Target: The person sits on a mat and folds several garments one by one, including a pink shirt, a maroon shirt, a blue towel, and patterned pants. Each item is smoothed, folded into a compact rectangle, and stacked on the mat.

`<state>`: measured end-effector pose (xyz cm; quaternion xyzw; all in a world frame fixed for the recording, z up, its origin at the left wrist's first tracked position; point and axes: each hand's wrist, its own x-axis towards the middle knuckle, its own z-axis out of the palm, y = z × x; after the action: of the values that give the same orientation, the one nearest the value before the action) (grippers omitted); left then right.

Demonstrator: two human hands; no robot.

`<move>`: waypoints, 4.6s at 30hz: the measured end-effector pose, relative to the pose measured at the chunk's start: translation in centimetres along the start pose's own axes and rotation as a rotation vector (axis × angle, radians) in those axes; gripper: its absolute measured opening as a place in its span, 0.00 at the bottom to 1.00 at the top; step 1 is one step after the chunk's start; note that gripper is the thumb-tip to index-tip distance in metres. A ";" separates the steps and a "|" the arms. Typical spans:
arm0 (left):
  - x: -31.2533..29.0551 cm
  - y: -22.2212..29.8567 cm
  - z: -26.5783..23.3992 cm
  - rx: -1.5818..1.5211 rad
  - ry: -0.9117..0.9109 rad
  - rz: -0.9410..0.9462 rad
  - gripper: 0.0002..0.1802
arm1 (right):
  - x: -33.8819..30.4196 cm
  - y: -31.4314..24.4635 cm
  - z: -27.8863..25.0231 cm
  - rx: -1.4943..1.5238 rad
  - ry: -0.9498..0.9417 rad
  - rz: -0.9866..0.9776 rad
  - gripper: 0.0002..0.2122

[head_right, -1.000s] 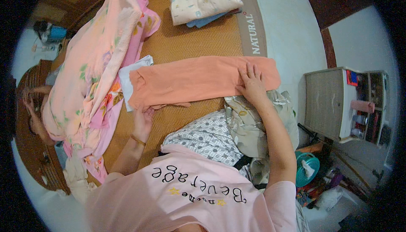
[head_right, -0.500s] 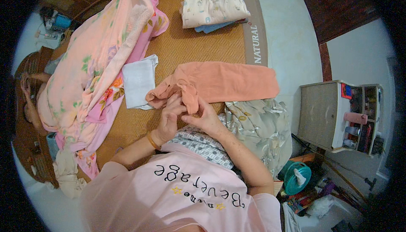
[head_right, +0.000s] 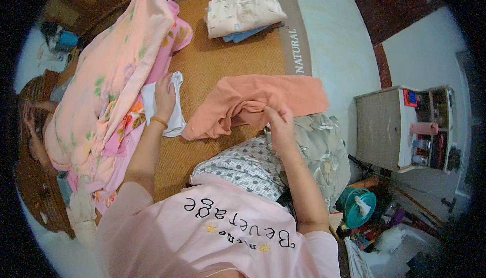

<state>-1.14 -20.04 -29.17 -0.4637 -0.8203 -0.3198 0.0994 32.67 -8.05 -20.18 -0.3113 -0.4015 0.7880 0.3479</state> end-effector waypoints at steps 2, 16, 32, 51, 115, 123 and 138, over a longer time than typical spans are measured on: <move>1.2 -0.9 1.2 0.162 -0.089 0.082 0.19 | -0.5 0.3 -0.2 -0.217 -0.013 0.030 0.07; 7.3 10.6 -8.5 -0.798 -0.297 -0.104 0.03 | 0.3 -3.7 1.9 -0.198 0.003 -0.226 0.09; 8.1 25.1 -10.5 -0.931 -0.001 0.162 0.01 | -4.0 -8.3 4.5 -0.643 -0.118 -0.439 0.15; 8.4 28.9 -12.4 -1.197 0.110 0.091 0.04 | -1.4 -2.7 1.5 -1.383 0.167 -0.543 0.23; -0.1 6.1 1.1 -1.675 -0.134 -1.222 0.21 | 11.2 -9.0 -4.8 -1.682 -0.597 0.136 0.21; 3.8 5.9 3.4 -0.165 0.554 -0.642 0.32 | 8.2 0.3 -8.8 -1.735 -0.202 -0.231 0.24; 17.1 18.1 7.3 -0.620 0.116 0.017 0.06 | 2.7 0.6 -6.6 -0.960 0.169 -0.314 0.18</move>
<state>5.32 3.01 -19.20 -0.4595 -0.6728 -0.5799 0.0026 36.02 -3.42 -24.46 -0.4346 -0.7304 0.4252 0.3112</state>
